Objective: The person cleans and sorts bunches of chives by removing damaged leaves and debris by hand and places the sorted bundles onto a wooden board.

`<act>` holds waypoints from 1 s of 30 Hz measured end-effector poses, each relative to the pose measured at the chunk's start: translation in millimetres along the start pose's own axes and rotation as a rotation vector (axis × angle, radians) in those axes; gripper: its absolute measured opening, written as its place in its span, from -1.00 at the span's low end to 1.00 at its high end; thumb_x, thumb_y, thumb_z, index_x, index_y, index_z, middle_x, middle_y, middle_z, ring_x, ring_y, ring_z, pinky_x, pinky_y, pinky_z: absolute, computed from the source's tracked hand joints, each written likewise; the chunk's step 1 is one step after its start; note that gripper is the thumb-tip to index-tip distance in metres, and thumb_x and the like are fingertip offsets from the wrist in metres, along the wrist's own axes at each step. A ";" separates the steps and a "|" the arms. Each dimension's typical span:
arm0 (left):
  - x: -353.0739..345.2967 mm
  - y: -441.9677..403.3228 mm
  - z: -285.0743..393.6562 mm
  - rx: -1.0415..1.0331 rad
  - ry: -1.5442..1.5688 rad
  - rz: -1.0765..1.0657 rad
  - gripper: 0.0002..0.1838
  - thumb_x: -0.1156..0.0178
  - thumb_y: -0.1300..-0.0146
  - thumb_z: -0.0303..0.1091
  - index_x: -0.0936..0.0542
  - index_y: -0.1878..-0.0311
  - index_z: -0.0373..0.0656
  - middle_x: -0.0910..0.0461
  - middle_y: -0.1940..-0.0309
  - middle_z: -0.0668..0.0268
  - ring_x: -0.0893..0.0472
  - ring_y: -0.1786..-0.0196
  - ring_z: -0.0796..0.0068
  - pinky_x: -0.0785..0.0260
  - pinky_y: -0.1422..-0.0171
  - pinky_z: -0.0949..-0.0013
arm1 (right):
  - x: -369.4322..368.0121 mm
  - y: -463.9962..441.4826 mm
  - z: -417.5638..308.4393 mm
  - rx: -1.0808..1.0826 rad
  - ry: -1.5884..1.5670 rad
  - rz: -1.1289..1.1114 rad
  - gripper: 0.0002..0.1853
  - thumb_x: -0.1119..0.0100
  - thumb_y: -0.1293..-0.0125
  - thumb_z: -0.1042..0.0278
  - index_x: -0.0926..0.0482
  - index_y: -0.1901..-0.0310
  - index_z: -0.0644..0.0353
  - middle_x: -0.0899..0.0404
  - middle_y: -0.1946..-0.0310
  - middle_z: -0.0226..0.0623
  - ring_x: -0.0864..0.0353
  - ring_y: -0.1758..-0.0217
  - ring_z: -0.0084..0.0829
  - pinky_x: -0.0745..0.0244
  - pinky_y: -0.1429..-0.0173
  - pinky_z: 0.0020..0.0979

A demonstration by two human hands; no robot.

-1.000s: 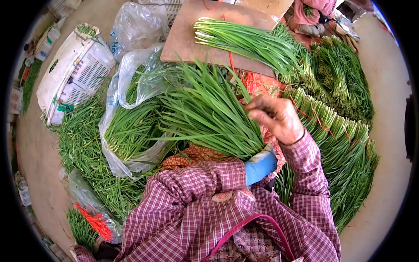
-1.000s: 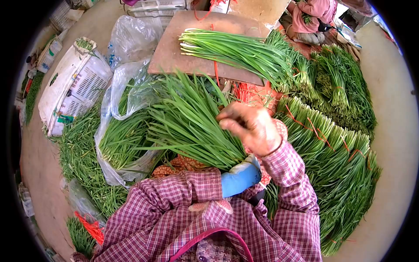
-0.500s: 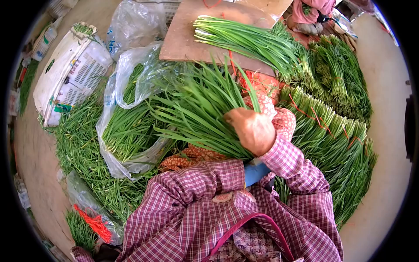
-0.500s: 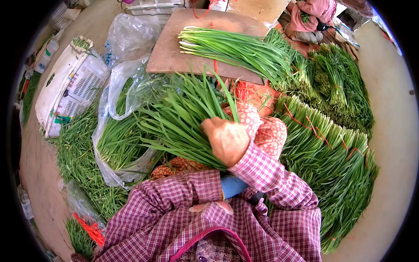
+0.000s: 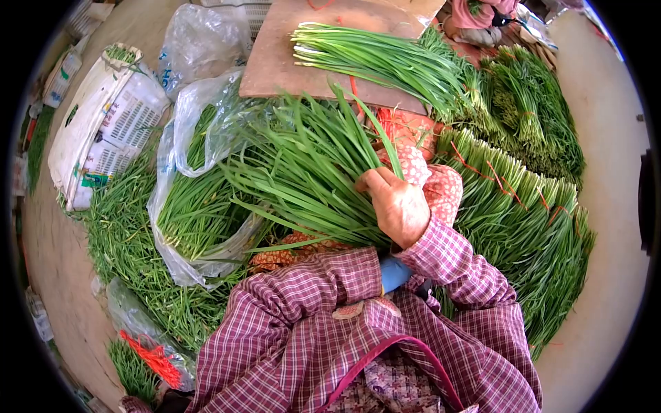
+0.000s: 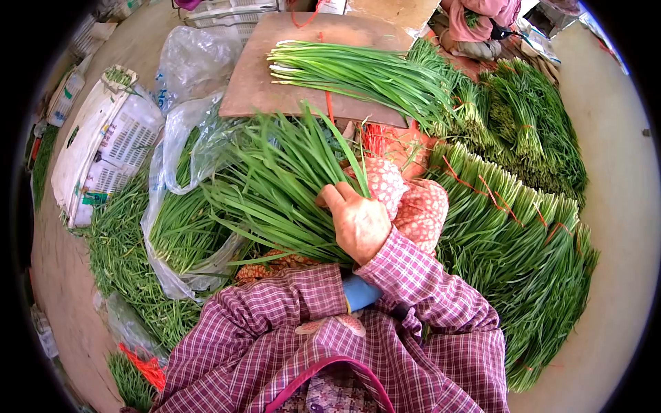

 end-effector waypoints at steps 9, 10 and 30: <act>-0.8 2.2 2.1 -0.012 -0.025 0.027 -0.73 -0.07 -0.23 -0.25 -0.59 0.06 -0.10 -0.60 0.16 0.39 -0.50 0.07 0.45 -0.22 0.18 0.27 | -3.7 -7.3 2.3 0.011 0.083 0.035 -0.71 -0.28 -0.09 0.36 -0.45 0.16 0.11 -0.47 0.32 -0.22 -0.61 0.36 -0.10 -0.51 0.37 -0.14; -0.9 3.1 3.0 -0.013 -0.026 0.028 -0.73 -0.07 -0.23 -0.25 -0.59 0.05 -0.10 -0.60 0.16 0.39 -0.50 0.07 0.45 -0.22 0.17 0.27 | -3.5 -8.3 -0.9 0.010 0.083 0.035 -0.71 -0.28 -0.09 0.36 -0.45 0.16 0.11 -0.47 0.32 -0.22 -0.61 0.36 -0.10 -0.51 0.37 -0.14; -4.5 6.1 3.9 -0.018 -0.054 0.077 -0.71 -0.06 -0.24 -0.25 -0.55 0.01 -0.09 -0.58 0.16 0.39 -0.48 0.04 0.46 -0.22 0.16 0.26 | -6.2 -14.3 -9.0 -0.052 0.386 -0.006 -0.72 -0.38 -0.01 0.21 -0.49 0.30 0.07 -0.43 0.32 -0.26 -0.63 0.33 -0.25 -0.50 0.42 -0.21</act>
Point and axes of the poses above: each hand's wrist, its own y-axis away from the middle knuckle, its own x-axis out of the back of the hand, z = x × y, the point moved 7 cm from there along -y, towards the middle knuckle
